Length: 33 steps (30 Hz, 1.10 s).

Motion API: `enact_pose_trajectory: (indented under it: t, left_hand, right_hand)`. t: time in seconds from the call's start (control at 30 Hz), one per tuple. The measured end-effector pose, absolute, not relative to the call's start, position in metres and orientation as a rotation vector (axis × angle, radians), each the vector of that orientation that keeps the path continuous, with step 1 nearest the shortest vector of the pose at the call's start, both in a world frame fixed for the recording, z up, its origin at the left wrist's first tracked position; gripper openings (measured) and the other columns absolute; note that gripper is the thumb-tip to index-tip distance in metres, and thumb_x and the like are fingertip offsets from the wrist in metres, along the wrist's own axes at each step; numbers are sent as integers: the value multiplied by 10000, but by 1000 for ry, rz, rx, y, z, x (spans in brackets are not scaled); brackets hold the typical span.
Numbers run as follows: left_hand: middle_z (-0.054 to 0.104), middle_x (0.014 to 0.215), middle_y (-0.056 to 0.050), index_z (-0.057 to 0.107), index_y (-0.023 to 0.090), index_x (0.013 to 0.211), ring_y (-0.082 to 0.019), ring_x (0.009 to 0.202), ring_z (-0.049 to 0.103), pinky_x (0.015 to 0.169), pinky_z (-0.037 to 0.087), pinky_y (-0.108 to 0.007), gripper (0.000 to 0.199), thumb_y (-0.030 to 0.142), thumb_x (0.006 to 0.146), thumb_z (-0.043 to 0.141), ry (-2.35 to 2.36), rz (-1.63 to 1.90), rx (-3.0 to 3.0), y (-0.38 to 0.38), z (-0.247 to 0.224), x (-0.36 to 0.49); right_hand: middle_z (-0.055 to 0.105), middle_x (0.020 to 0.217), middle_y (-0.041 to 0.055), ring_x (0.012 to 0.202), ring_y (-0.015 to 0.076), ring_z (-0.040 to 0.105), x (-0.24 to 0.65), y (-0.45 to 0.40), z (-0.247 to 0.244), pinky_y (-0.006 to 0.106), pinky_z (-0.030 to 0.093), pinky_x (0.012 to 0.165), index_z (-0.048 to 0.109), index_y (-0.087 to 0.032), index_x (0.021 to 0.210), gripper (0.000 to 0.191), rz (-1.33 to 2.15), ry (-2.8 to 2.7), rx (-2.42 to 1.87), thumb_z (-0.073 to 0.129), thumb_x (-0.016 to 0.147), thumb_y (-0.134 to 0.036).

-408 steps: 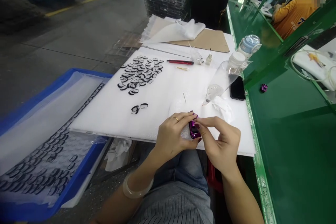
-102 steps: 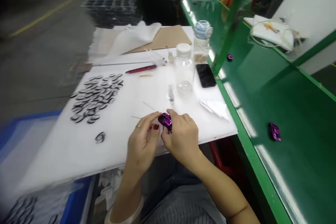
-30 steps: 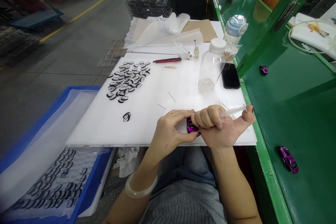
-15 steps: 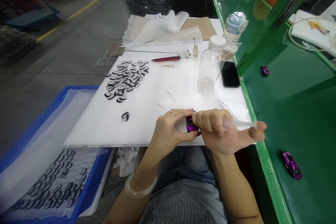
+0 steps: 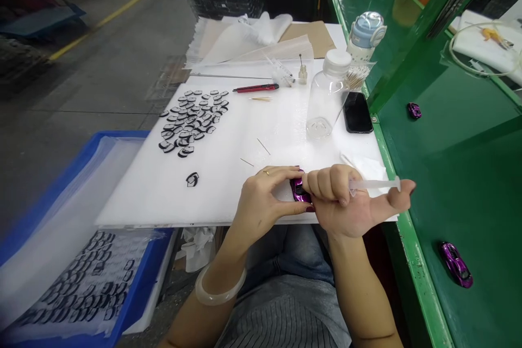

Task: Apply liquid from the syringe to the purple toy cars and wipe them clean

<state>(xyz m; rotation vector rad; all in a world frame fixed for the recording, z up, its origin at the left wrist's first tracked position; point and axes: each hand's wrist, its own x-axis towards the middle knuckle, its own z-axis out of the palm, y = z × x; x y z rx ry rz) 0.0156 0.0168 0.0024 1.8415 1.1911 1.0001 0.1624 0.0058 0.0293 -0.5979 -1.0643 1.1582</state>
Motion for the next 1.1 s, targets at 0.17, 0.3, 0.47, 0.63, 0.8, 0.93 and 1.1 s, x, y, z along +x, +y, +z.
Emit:
enact_pose_trajectory:
  t: [0.17, 0.3, 0.47, 0.63, 0.8, 0.93, 1.1]
  left_hand:
    - [759, 1111, -47, 739, 256, 1017, -288, 1074, 682, 958, 552, -499, 504, 380, 569, 935, 1195, 1009, 1841, 17, 1, 16]
    - [756, 1122, -48, 740, 260, 1019, -288, 1073, 683, 951, 555, -497, 506, 391, 570, 933, 1200, 1006, 1851, 17, 1, 15]
    - [756, 1132, -46, 741, 256, 1026, -283, 1076, 683, 952, 555, -488, 506, 363, 571, 936, 1207, 999, 1850, 17, 2, 15]
    - [759, 1115, -35, 739, 265, 1028, -279, 1069, 683, 951, 553, -489, 498, 352, 579, 933, 1210, 1011, 1857, 16, 0, 15]
    - [759, 1121, -31, 742, 266, 1020, -272, 1062, 685, 948, 554, -477, 498, 327, 567, 940, 1224, 1005, 1858, 16, 1, 16]
    - [762, 1124, -32, 744, 250, 1015, -268, 1059, 685, 936, 556, -460, 504, 328, 559, 944, 1236, 988, 1886, 16, 2, 17]
    - [764, 1115, -34, 740, 241, 1007, -270, 1054, 685, 919, 557, -453, 489, 387, 580, 928, 1237, 960, 1885, 16, 2, 16]
  right_hand:
    - [88, 407, -60, 414, 138, 161, 165, 9, 23, 342, 273, 472, 187, -253, 487, 666, 1145, -1143, -726, 547, 807, -713]
    - [116, 399, -55, 416, 144, 192, 167, 10, 22, 357, 282, 476, 207, -260, 470, 657, 1164, -1170, -743, 561, 805, -701]
    - [153, 409, -52, 415, 136, 208, 163, 4, 27, 353, 270, 486, 244, -254, 478, 613, 1158, -1177, -695, 588, 825, -625]
    - [154, 428, -43, 418, 138, 195, 160, 0, 33, 354, 285, 497, 254, -243, 494, 631, 1093, -1156, -727, 475, 842, -722]
    - [218, 448, -30, 427, 120, 189, 163, 1, 33, 350, 267, 503, 308, -231, 518, 681, 1074, -1205, -704, 310, 830, -836]
    - [265, 480, -19, 452, 129, 235, 159, -5, 43, 333, 247, 501, 374, -235, 523, 667, 1126, -1191, -760, 381, 797, -843]
    - [254, 471, -24, 440, 122, 238, 153, 2, 59, 308, 206, 466, 388, -233, 497, 670, 1107, -1166, -829, 411, 809, -826]
